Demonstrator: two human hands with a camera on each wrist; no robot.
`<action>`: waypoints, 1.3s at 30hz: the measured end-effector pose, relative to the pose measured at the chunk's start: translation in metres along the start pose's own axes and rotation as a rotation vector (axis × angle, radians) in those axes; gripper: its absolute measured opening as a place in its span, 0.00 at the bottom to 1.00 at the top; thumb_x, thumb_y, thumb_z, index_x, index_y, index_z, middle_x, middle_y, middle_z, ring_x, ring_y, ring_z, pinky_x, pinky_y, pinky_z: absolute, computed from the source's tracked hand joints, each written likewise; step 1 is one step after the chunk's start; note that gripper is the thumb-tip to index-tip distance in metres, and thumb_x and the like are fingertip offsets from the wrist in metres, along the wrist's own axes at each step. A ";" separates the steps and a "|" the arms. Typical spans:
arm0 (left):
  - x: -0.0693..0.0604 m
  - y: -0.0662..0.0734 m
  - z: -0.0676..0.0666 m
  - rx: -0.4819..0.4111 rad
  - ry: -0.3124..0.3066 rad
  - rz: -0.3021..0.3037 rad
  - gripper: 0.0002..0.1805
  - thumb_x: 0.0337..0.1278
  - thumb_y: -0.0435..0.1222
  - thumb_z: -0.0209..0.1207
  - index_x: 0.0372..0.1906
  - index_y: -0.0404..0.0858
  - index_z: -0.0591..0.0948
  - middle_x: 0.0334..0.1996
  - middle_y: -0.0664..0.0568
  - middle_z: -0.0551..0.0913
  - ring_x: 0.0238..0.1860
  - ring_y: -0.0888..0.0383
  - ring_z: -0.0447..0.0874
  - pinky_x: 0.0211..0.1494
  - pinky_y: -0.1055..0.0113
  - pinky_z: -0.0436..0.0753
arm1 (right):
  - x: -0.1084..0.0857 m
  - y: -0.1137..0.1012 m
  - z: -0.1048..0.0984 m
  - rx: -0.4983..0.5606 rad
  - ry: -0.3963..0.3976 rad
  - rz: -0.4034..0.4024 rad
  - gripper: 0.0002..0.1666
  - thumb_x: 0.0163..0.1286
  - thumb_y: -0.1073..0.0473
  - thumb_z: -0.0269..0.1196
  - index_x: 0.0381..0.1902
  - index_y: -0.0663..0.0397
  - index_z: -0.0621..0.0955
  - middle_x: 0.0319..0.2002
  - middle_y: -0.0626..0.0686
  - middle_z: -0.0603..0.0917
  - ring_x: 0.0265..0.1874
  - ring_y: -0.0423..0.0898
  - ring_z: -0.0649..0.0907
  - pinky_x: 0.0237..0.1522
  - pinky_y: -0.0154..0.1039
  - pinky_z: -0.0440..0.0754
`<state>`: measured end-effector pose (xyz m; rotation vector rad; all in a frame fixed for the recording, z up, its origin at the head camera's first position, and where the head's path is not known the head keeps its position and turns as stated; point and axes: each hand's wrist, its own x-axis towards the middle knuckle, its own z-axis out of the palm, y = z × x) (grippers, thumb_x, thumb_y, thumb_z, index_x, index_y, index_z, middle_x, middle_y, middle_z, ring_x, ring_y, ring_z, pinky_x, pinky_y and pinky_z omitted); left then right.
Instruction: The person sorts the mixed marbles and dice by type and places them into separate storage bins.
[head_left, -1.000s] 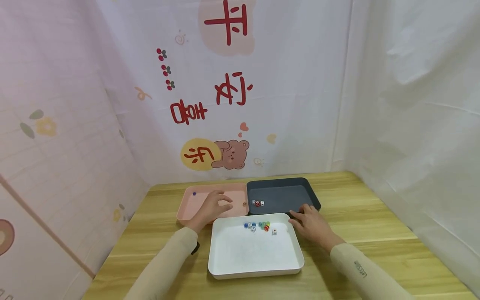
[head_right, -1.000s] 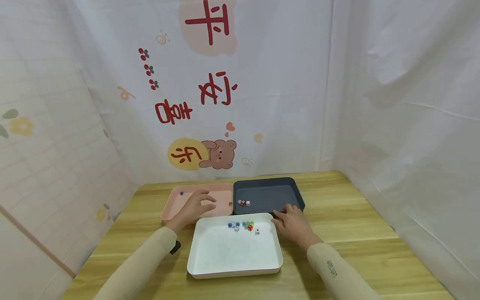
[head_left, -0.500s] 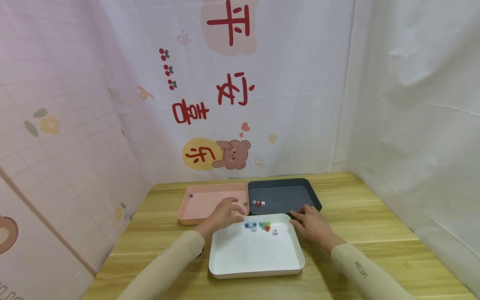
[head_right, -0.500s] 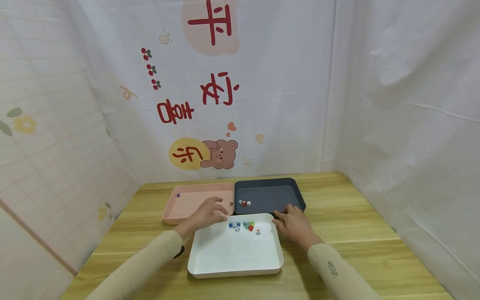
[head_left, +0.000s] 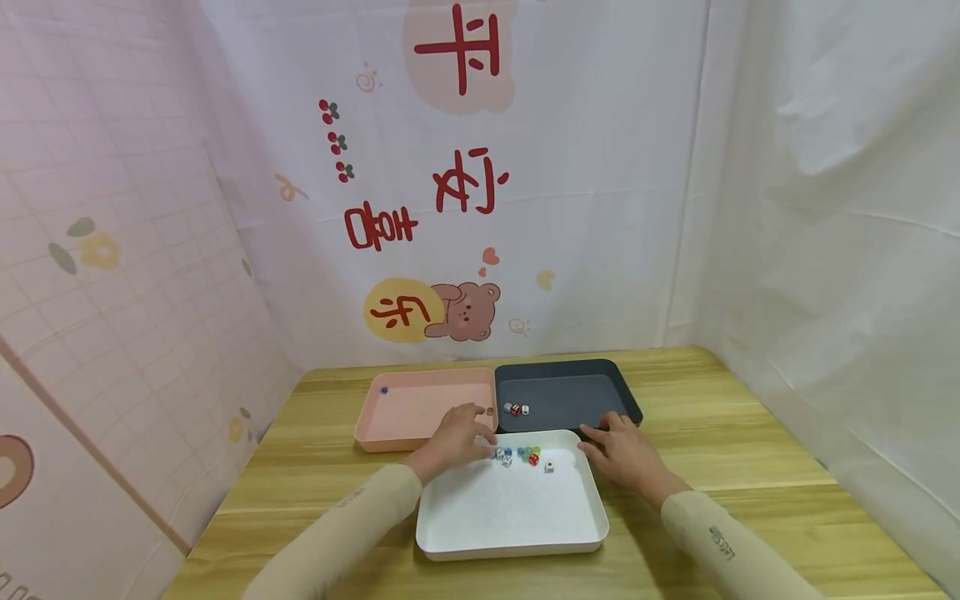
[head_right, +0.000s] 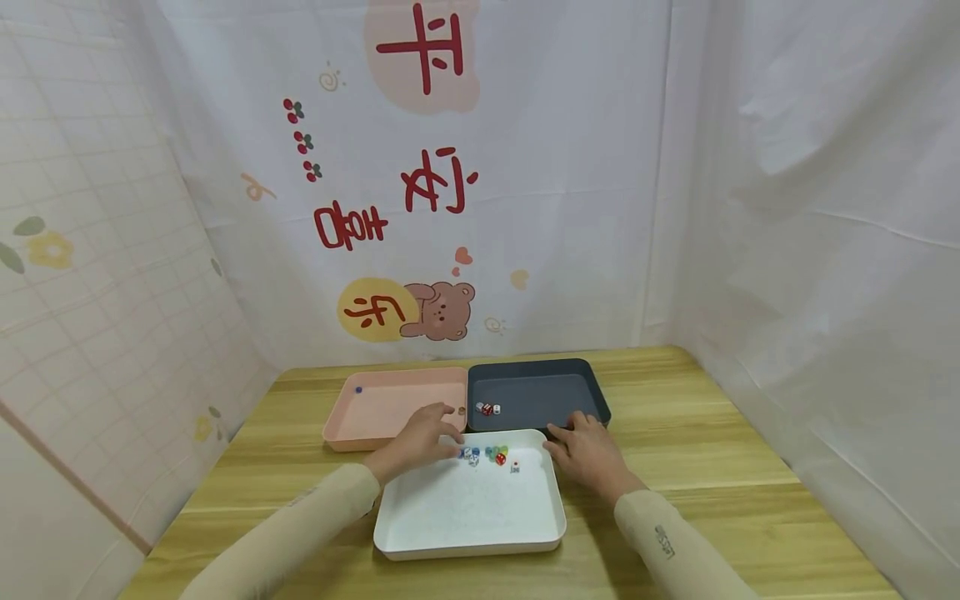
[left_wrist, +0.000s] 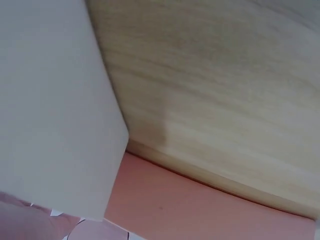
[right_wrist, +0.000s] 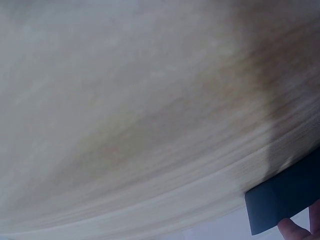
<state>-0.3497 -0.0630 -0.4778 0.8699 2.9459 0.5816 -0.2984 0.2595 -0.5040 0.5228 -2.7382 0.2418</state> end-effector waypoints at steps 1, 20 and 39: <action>0.000 0.000 0.000 0.016 -0.001 0.005 0.07 0.55 0.44 0.71 0.39 0.51 0.90 0.67 0.43 0.72 0.71 0.44 0.60 0.74 0.44 0.53 | 0.000 0.000 0.000 0.000 0.000 0.000 0.24 0.70 0.46 0.63 0.59 0.51 0.83 0.44 0.59 0.76 0.39 0.54 0.74 0.43 0.52 0.77; -0.004 -0.004 0.008 0.152 0.006 0.104 0.05 0.50 0.40 0.73 0.34 0.50 0.90 0.62 0.41 0.76 0.69 0.40 0.63 0.70 0.38 0.58 | -0.001 0.000 0.001 -0.003 0.015 -0.005 0.24 0.70 0.46 0.64 0.58 0.51 0.84 0.44 0.59 0.76 0.39 0.54 0.75 0.42 0.52 0.77; -0.006 -0.002 -0.014 0.007 0.018 0.042 0.06 0.56 0.41 0.71 0.38 0.48 0.90 0.66 0.41 0.72 0.71 0.43 0.60 0.73 0.44 0.55 | -0.001 -0.001 -0.002 -0.006 -0.005 0.006 0.25 0.71 0.45 0.62 0.59 0.51 0.83 0.45 0.59 0.76 0.40 0.54 0.75 0.43 0.52 0.77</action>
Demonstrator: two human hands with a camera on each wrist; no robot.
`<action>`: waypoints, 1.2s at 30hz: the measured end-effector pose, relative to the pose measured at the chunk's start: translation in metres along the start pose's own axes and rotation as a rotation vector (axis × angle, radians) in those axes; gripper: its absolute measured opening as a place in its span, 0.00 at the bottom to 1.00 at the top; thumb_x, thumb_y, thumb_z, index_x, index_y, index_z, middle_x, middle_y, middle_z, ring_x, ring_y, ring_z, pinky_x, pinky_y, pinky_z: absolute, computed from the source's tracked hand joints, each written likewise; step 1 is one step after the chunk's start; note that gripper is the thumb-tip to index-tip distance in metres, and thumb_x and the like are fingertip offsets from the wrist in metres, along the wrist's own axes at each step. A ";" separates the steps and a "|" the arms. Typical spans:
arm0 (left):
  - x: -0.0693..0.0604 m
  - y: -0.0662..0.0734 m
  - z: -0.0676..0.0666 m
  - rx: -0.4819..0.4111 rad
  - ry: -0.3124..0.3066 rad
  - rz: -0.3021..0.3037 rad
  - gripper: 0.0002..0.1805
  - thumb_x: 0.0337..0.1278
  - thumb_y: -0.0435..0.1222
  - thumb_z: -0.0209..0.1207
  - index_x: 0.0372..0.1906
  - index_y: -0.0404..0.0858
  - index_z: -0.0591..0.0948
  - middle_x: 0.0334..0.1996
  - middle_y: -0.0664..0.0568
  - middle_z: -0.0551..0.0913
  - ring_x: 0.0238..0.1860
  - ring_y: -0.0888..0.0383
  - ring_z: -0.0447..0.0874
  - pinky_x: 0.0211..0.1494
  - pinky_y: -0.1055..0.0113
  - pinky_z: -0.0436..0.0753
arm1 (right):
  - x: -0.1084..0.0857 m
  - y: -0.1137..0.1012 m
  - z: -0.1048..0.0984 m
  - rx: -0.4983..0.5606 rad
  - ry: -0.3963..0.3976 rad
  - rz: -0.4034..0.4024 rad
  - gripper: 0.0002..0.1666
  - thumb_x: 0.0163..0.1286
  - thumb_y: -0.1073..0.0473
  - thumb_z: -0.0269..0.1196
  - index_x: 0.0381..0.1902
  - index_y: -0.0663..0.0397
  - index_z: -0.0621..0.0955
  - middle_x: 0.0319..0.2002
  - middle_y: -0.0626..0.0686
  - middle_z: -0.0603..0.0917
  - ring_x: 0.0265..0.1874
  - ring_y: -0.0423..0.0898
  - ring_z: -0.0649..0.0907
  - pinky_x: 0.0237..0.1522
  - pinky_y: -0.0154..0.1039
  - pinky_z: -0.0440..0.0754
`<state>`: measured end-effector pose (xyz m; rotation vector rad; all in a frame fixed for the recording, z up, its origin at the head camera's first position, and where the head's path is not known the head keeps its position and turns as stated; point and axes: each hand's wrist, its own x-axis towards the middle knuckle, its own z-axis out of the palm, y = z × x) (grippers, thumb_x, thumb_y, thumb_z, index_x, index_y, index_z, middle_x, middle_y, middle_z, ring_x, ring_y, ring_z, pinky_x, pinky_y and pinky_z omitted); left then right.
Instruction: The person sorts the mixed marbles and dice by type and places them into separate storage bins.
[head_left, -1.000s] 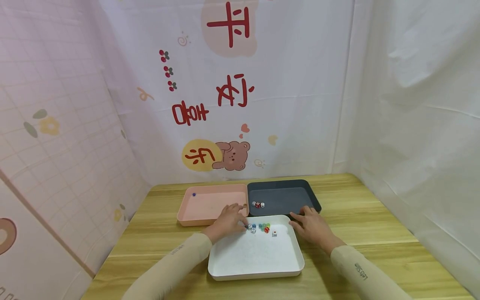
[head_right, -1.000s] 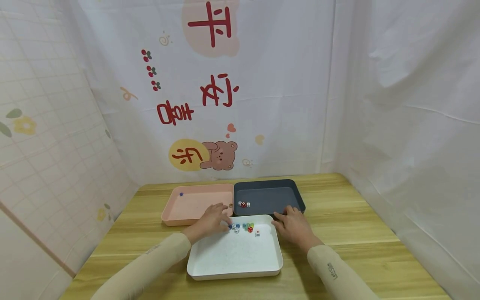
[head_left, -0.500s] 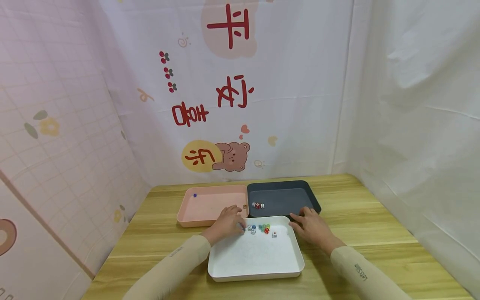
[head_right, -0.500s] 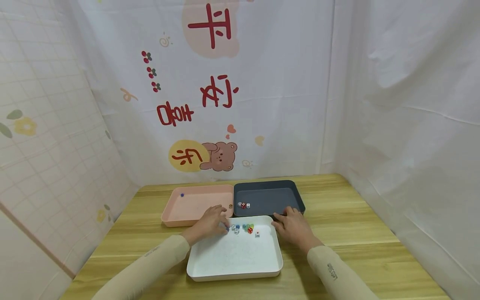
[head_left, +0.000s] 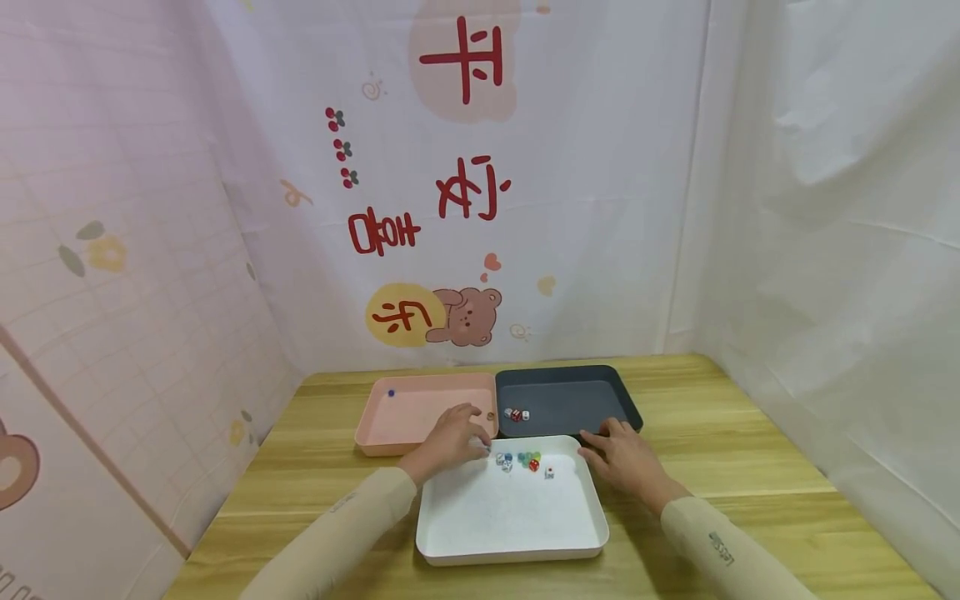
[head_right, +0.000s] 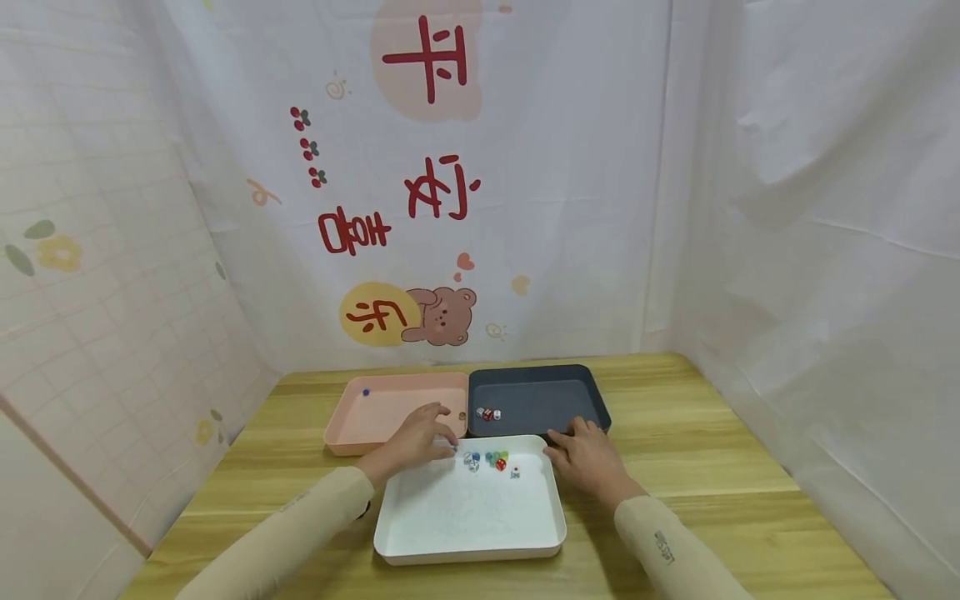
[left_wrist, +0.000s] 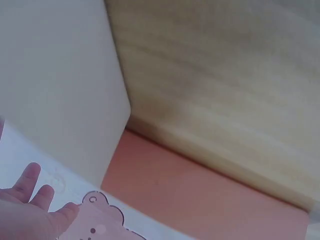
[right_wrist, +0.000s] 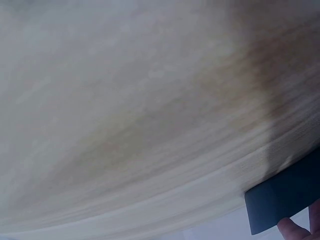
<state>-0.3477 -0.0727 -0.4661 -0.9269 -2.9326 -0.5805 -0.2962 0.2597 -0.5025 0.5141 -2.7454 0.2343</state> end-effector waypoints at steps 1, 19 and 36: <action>0.000 0.000 -0.002 -0.009 0.006 -0.013 0.06 0.56 0.41 0.71 0.38 0.49 0.90 0.66 0.42 0.72 0.71 0.43 0.59 0.73 0.43 0.56 | 0.000 0.000 0.000 0.001 -0.002 0.002 0.25 0.71 0.45 0.62 0.59 0.51 0.83 0.45 0.59 0.76 0.40 0.54 0.75 0.43 0.52 0.77; 0.004 -0.035 -0.025 -0.084 0.141 -0.138 0.04 0.57 0.40 0.69 0.37 0.46 0.90 0.66 0.40 0.70 0.70 0.41 0.61 0.70 0.40 0.59 | 0.000 -0.001 0.002 0.009 0.014 0.004 0.24 0.70 0.45 0.63 0.59 0.51 0.83 0.43 0.58 0.76 0.38 0.53 0.74 0.42 0.51 0.77; 0.008 -0.079 -0.030 -0.074 0.235 -0.235 0.04 0.61 0.38 0.67 0.35 0.42 0.88 0.65 0.35 0.72 0.69 0.38 0.62 0.70 0.36 0.55 | 0.000 -0.001 0.001 -0.003 0.027 -0.003 0.24 0.70 0.45 0.64 0.57 0.51 0.84 0.44 0.58 0.77 0.39 0.53 0.75 0.43 0.51 0.78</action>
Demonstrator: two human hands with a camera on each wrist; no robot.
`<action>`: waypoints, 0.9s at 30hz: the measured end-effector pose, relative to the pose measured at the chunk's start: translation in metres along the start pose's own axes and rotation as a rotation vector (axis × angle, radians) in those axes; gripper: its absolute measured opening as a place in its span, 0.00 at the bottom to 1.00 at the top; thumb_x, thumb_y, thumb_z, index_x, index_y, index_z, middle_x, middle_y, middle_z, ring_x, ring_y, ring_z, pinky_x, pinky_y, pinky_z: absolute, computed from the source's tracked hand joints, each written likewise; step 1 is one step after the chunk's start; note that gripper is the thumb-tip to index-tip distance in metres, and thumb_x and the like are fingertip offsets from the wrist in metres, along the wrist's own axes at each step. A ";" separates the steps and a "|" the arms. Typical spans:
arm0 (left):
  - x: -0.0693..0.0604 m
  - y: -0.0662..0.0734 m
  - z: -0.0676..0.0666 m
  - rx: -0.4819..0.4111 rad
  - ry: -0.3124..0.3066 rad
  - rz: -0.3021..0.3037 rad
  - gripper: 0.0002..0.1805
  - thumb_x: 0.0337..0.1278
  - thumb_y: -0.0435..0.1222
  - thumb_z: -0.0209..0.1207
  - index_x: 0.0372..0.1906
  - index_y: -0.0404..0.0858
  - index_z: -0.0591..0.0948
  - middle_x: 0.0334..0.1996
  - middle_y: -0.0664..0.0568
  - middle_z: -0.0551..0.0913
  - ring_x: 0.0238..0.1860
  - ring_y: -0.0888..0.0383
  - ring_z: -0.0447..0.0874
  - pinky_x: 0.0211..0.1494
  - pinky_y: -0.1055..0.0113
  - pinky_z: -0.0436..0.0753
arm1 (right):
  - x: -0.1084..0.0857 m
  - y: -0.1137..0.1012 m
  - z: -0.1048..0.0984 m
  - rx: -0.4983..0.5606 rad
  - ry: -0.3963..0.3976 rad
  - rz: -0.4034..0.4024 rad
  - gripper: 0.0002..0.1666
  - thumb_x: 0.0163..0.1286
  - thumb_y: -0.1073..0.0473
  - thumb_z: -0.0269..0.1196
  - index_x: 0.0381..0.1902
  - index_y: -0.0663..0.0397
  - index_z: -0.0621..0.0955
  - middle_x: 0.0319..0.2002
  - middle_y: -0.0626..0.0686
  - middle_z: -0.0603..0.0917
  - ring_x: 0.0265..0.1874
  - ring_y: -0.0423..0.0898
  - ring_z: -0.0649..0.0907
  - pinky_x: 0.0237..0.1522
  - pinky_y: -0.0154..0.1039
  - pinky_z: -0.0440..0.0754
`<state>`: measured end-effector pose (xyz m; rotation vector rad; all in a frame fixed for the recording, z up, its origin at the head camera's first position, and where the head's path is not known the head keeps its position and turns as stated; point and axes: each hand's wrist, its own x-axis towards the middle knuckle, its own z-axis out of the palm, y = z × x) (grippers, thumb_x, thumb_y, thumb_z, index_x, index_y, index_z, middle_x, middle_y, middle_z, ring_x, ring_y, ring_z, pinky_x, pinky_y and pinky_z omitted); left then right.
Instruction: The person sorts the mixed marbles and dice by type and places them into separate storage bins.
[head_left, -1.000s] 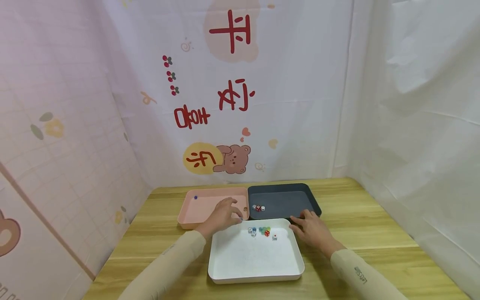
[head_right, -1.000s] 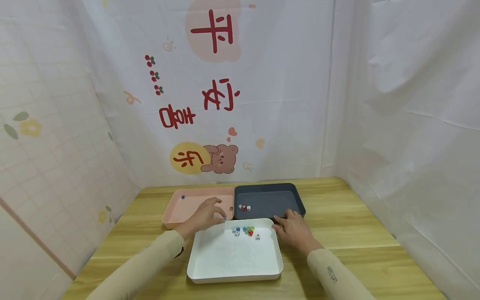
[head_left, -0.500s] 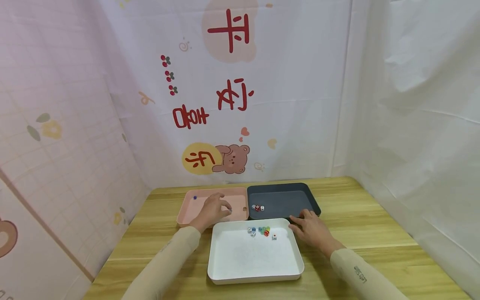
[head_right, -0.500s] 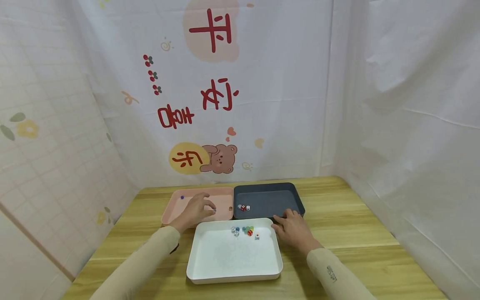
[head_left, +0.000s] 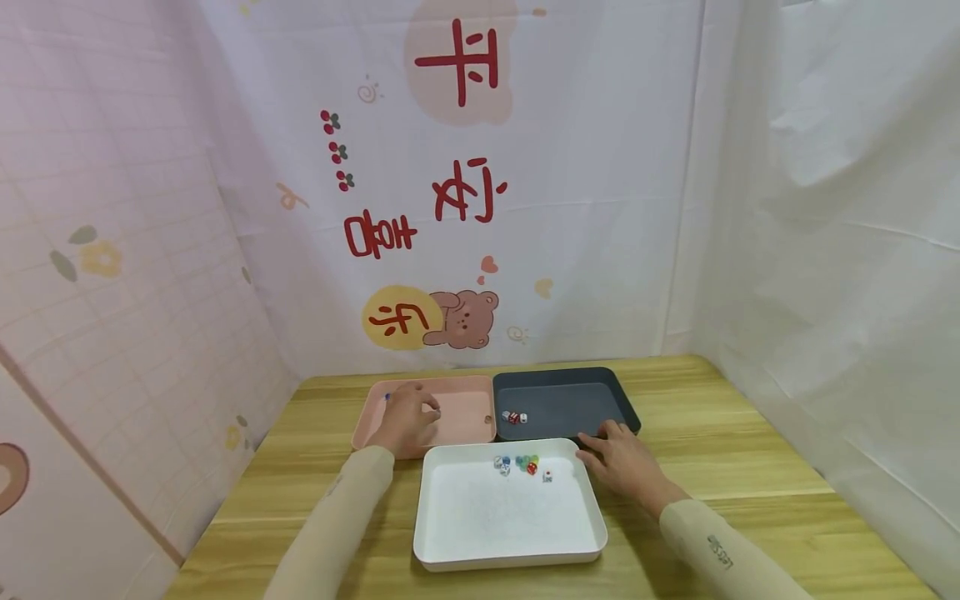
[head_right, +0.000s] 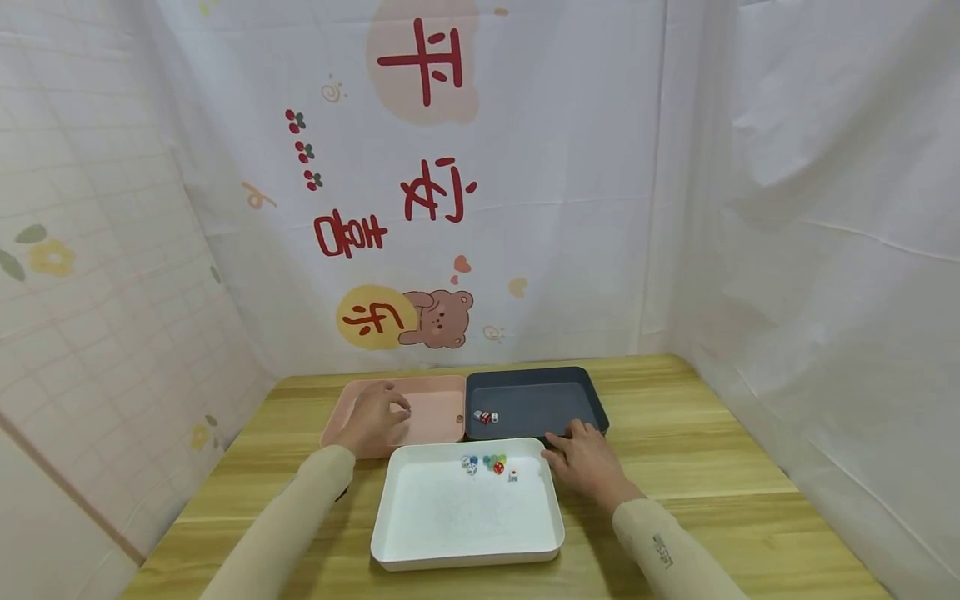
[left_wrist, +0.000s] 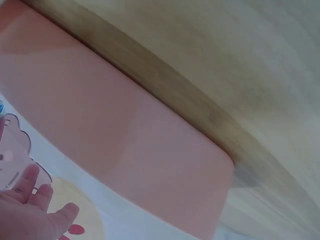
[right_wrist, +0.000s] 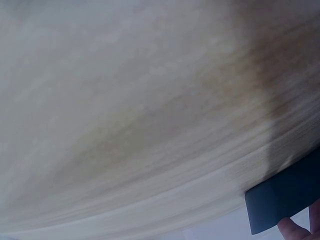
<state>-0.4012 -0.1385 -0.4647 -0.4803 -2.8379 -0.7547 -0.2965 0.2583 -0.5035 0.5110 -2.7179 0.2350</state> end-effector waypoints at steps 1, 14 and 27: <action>0.001 -0.002 0.000 0.014 0.004 -0.006 0.04 0.61 0.38 0.67 0.35 0.42 0.88 0.65 0.35 0.72 0.69 0.38 0.62 0.70 0.36 0.55 | 0.000 0.000 0.000 0.003 0.001 -0.001 0.24 0.70 0.45 0.64 0.57 0.51 0.84 0.44 0.58 0.77 0.39 0.53 0.75 0.43 0.51 0.78; 0.012 -0.006 0.001 0.061 0.051 -0.037 0.03 0.60 0.38 0.67 0.34 0.43 0.87 0.60 0.34 0.75 0.65 0.36 0.67 0.67 0.36 0.59 | 0.000 0.003 0.004 0.015 0.001 0.003 0.24 0.70 0.45 0.63 0.58 0.51 0.84 0.44 0.59 0.77 0.39 0.54 0.74 0.43 0.51 0.77; 0.012 0.000 -0.001 0.018 0.022 -0.113 0.08 0.61 0.38 0.67 0.42 0.40 0.87 0.62 0.37 0.74 0.67 0.38 0.64 0.71 0.39 0.54 | 0.000 0.003 0.005 0.005 -0.001 0.004 0.24 0.70 0.45 0.63 0.58 0.50 0.84 0.44 0.58 0.76 0.39 0.53 0.75 0.43 0.51 0.77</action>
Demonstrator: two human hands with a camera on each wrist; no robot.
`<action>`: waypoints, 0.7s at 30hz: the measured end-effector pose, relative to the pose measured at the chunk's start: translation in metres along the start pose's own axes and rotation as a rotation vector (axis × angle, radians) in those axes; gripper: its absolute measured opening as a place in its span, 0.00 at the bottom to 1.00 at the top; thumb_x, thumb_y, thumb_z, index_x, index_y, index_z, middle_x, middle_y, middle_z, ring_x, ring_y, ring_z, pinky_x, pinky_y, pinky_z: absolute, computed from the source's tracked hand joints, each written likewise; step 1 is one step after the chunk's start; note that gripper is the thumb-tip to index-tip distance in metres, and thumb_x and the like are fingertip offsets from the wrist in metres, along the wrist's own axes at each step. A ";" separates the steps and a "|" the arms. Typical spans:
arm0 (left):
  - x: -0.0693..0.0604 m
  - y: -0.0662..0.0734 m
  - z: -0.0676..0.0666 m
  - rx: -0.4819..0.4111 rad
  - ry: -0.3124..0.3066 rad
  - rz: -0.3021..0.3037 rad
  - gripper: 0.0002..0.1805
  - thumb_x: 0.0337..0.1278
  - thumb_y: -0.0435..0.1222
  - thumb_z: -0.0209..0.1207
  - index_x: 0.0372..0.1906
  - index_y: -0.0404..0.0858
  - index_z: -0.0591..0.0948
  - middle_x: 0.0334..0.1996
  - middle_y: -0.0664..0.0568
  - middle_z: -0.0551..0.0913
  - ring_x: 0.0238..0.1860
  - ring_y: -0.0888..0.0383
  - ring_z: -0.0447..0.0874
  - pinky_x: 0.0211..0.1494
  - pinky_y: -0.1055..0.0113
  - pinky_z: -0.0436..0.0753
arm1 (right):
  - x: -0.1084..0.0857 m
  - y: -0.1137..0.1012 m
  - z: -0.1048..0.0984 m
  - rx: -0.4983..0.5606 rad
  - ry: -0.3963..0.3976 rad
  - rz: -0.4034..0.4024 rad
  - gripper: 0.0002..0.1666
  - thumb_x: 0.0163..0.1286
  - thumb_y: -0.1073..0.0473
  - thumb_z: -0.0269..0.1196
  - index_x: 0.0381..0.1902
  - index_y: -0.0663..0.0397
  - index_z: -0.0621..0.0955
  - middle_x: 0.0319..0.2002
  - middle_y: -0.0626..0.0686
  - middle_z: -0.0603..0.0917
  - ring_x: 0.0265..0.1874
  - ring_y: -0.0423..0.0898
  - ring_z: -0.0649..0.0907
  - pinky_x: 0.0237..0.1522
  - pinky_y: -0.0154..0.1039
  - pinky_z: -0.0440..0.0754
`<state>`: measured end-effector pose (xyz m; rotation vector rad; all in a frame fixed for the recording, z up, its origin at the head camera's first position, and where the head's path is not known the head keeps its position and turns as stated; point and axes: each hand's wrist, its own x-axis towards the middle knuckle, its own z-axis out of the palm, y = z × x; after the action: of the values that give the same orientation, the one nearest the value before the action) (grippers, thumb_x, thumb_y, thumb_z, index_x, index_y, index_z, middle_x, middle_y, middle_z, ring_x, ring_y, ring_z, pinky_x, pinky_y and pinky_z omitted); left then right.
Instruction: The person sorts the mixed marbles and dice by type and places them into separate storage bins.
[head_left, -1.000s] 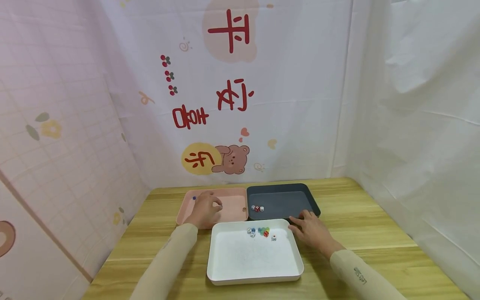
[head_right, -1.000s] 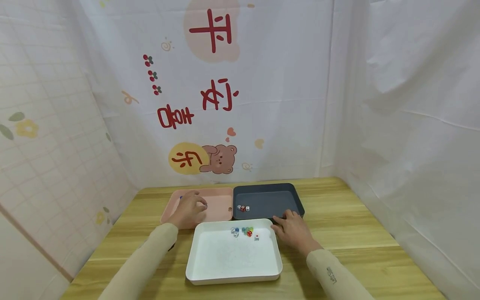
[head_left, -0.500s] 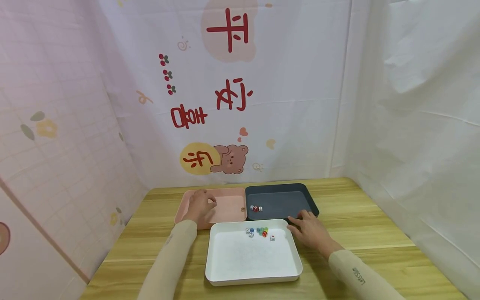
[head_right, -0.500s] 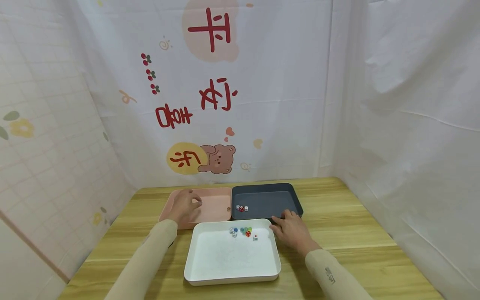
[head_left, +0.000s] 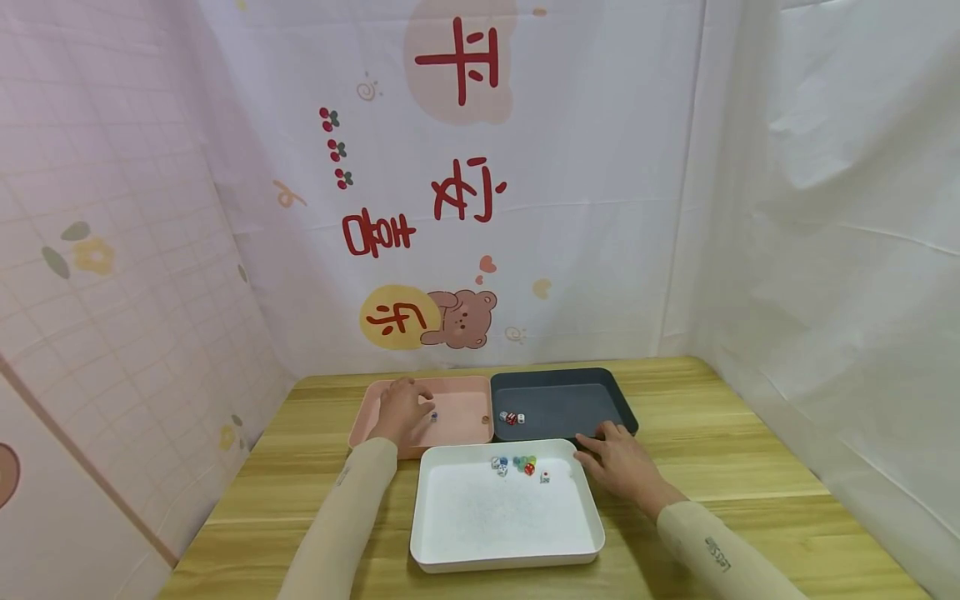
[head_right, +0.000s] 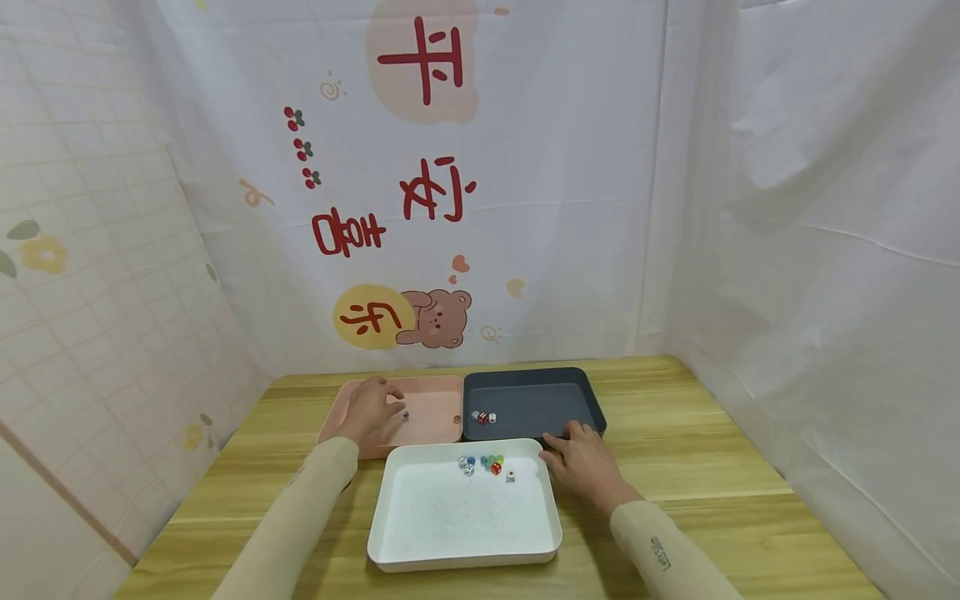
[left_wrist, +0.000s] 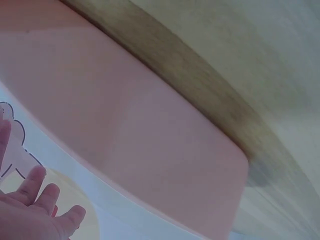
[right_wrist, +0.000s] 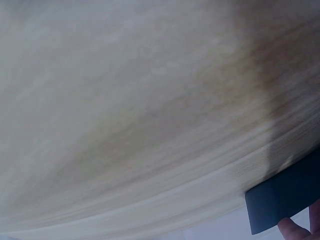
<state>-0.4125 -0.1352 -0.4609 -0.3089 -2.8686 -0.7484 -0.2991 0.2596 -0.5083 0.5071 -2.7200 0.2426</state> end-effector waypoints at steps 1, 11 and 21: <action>0.000 0.000 0.000 -0.001 -0.001 -0.001 0.09 0.61 0.37 0.67 0.43 0.39 0.87 0.62 0.37 0.74 0.67 0.38 0.64 0.71 0.39 0.54 | 0.000 0.000 0.001 -0.004 0.001 -0.001 0.24 0.70 0.45 0.63 0.58 0.50 0.84 0.44 0.58 0.76 0.39 0.53 0.75 0.43 0.51 0.77; -0.002 -0.001 -0.001 -0.020 -0.005 -0.003 0.09 0.62 0.37 0.66 0.44 0.38 0.87 0.60 0.38 0.75 0.65 0.38 0.65 0.71 0.40 0.55 | -0.001 0.001 0.002 0.002 0.018 0.003 0.24 0.70 0.44 0.64 0.58 0.49 0.84 0.44 0.58 0.76 0.40 0.53 0.74 0.42 0.51 0.78; -0.008 -0.002 -0.001 -0.063 -0.025 0.058 0.07 0.63 0.38 0.66 0.41 0.40 0.87 0.60 0.37 0.76 0.66 0.39 0.67 0.69 0.40 0.61 | -0.002 -0.001 0.000 0.006 0.008 0.013 0.24 0.70 0.45 0.64 0.58 0.50 0.84 0.44 0.58 0.76 0.39 0.53 0.74 0.42 0.51 0.77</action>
<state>-0.4049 -0.1391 -0.4625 -0.4100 -2.8497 -0.8316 -0.2970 0.2589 -0.5085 0.4896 -2.7166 0.2558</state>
